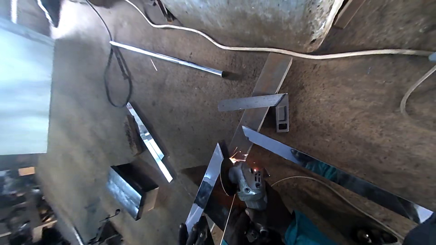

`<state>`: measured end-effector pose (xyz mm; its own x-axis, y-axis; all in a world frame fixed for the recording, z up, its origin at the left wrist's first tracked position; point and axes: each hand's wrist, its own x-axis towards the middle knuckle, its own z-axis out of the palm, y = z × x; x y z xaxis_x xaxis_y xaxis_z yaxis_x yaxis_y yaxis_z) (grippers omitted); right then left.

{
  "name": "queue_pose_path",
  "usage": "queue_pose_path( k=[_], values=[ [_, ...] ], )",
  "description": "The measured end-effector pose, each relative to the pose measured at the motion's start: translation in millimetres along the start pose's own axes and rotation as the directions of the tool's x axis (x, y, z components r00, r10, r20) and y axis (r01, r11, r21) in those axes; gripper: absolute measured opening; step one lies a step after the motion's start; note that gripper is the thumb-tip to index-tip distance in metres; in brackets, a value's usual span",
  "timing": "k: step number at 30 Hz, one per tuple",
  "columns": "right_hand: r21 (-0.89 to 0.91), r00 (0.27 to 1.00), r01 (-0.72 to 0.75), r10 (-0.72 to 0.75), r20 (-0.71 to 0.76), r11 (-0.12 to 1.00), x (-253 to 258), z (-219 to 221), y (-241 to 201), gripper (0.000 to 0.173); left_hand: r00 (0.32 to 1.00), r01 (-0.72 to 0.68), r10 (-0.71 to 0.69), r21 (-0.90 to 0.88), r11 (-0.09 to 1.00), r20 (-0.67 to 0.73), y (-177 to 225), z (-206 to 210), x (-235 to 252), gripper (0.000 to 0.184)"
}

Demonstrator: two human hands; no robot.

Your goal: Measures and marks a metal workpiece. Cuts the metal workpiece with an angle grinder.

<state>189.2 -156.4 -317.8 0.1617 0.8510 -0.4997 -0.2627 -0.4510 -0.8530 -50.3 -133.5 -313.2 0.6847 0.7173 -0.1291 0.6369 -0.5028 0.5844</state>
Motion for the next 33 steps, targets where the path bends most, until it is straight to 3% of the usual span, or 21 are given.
queue_pose_path(
  k=[10,18,24,29,31,33],
  values=[
    [-0.056,0.998,-0.029,0.031,0.047,0.998,3,-5,-3,0.085,0.997,-0.080,0.080,0.043,0.996,0.010,-4,3,-1,0.074],
    [-0.046,0.995,-0.055,0.059,0.083,0.997,6,-7,7,0.090,0.999,-0.037,0.034,0.105,0.994,0.024,-11,4,-8,0.077],
    [-0.026,0.997,0.076,-0.076,-0.006,0.997,4,-3,6,0.083,0.999,-0.039,0.038,0.043,0.998,0.026,-12,5,-8,0.076],
    [0.004,0.998,-0.037,0.037,0.049,0.999,5,-8,0,0.089,0.998,-0.013,0.006,0.097,0.995,0.070,0,-3,-1,0.075],
    [-0.021,0.998,-0.009,0.010,0.056,1.000,6,-9,1,0.088,1.000,-0.005,0.004,0.036,0.999,0.015,-29,5,-22,0.072],
    [-0.020,0.997,-0.033,0.034,0.073,0.999,5,-10,0,0.085,1.000,0.029,-0.028,-0.158,0.987,0.009,-104,10,-82,0.053]
  ],
)
